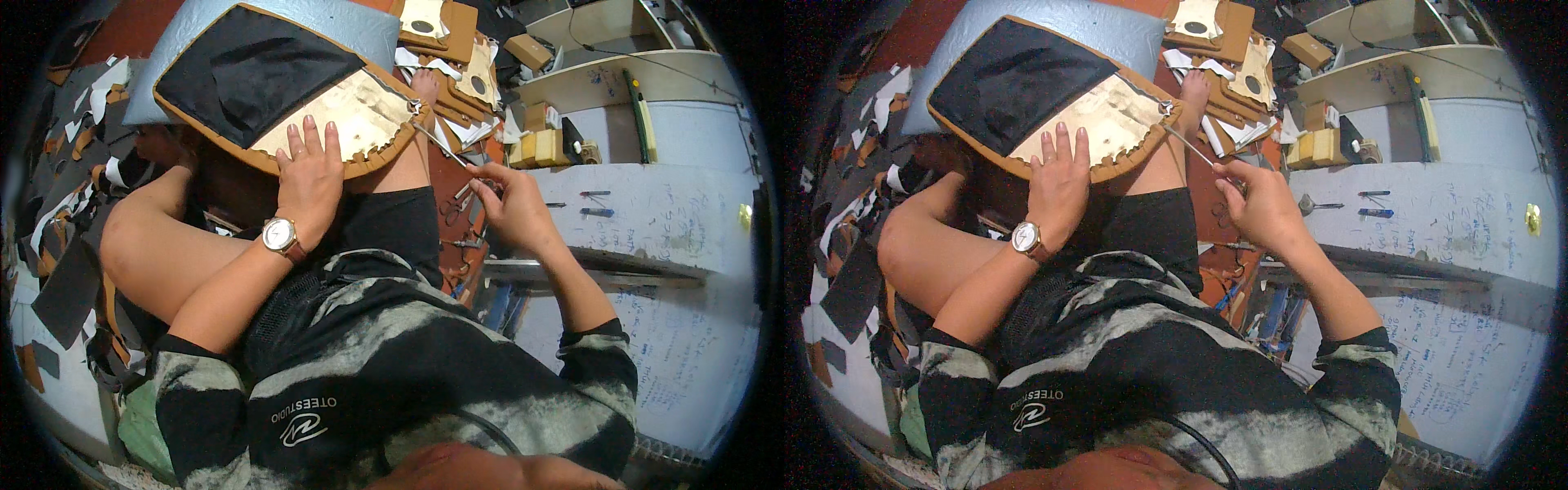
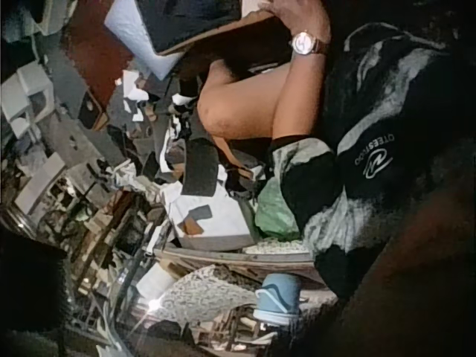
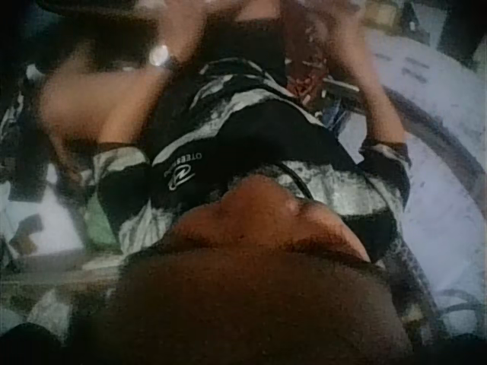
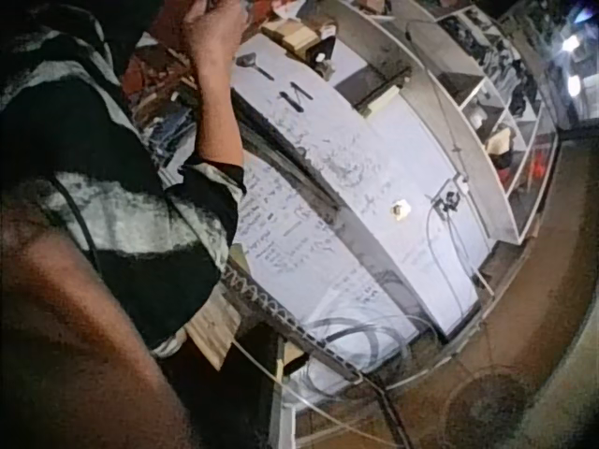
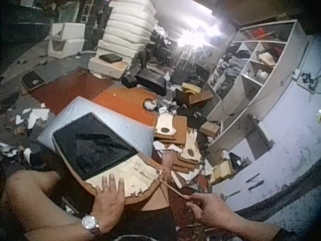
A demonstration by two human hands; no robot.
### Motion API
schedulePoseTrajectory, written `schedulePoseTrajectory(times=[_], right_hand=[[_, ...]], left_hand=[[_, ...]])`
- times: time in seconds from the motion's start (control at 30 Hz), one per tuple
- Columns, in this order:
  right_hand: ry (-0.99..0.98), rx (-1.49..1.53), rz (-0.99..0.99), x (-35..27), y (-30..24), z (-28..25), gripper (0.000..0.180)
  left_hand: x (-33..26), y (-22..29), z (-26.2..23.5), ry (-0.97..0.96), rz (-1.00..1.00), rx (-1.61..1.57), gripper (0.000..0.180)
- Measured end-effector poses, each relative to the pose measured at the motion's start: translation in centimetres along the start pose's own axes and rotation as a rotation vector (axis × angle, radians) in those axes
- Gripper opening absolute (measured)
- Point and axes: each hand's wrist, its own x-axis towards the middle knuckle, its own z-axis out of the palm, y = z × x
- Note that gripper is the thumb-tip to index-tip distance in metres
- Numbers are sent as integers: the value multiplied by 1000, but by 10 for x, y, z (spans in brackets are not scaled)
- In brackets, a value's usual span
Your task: The person sits on the floor and attaches a black fabric panel to a curved wooden frame using a staple gun. They repeatedly pull and smooth the fabric, then drive staples along the edges to secure it. The person also uses a small metal tool to tuck and adjust the fabric at the corners.
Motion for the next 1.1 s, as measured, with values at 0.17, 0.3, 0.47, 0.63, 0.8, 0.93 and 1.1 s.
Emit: schedulePoseTrajectory(times=[0.17,0.3,0.47,0.63,0.8,0.93,1.1], right_hand=[[24,-300,-33,-9,-7,13,24],[131,-74,-92,-9,13,35,28],[132,517,-24,-3,54,61,28],[23,832,237,-11,67,70,29],[372,297,-134,-21,57,86,32],[511,49,-142,-22,44,93,33],[563,79,-97,-26,35,108,33]], left_hand=[[-4,1,-1,-27,-11,6,51],[2,1,0,-36,-3,4,51],[2,1,-1,-47,-4,40,52],[0,1,-16,-119,16,34,55],[1,-1,-11,-130,4,48,54],[0,-3,-12,-143,15,27,54],[1,-4,-12,-147,36,35,55]])
